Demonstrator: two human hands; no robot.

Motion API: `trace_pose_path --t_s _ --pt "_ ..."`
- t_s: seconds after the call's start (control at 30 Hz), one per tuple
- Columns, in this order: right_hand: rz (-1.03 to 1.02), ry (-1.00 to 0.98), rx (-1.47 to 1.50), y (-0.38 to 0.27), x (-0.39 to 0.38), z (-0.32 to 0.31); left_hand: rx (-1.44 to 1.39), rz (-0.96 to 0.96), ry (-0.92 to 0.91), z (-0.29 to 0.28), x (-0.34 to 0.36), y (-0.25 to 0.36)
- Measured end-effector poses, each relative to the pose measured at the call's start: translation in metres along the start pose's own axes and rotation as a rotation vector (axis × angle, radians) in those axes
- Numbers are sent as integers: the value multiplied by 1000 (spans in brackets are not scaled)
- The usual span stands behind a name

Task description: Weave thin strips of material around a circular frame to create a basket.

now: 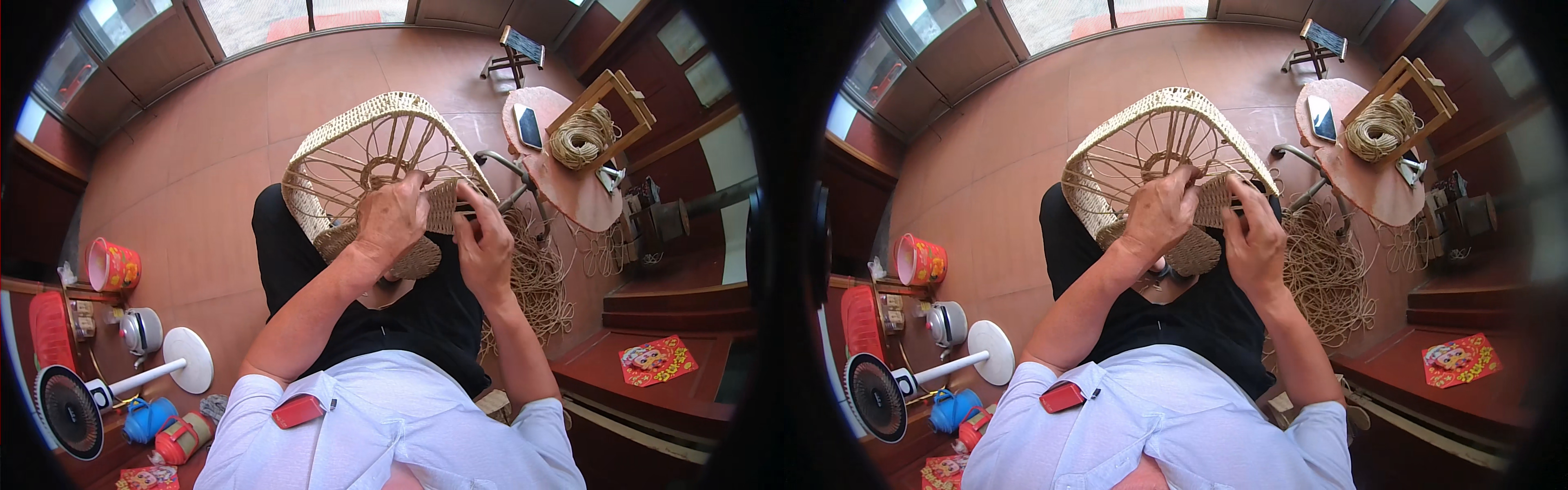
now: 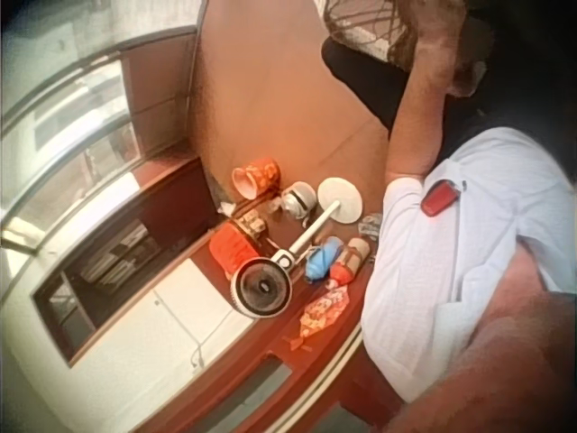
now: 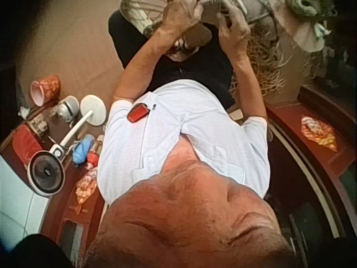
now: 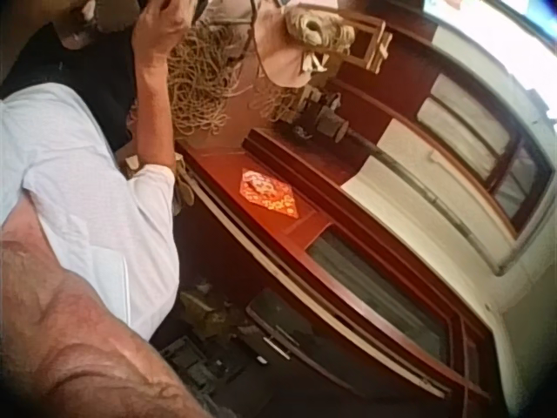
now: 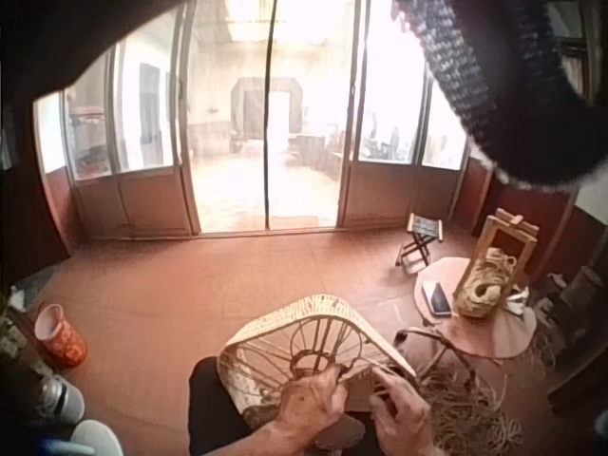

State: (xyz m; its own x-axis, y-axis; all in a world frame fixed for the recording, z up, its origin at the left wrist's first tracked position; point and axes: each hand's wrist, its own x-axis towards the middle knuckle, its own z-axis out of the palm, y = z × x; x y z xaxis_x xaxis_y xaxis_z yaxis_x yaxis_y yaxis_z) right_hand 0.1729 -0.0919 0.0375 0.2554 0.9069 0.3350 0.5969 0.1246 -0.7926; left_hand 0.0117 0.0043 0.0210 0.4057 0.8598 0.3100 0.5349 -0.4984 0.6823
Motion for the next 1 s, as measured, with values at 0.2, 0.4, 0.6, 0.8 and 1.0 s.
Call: trace_pose_path --t_s 0.2,0.4,0.6,0.8,1.0 --pt "-144 75 -50 0 33 38 -128 -54 -126 -8 4 -2" --pt "-31 183 45 -4 31 52 45 -55 -75 -6 -5 3" --pt "445 85 1102 7 23 10 130 254 221 2 1 3" --pt "595 287 952 139 -23 -163 252 290 181 8 3 -7" --pt "1037 1086 599 366 -253 -441 336 394 184 13 7 -1"
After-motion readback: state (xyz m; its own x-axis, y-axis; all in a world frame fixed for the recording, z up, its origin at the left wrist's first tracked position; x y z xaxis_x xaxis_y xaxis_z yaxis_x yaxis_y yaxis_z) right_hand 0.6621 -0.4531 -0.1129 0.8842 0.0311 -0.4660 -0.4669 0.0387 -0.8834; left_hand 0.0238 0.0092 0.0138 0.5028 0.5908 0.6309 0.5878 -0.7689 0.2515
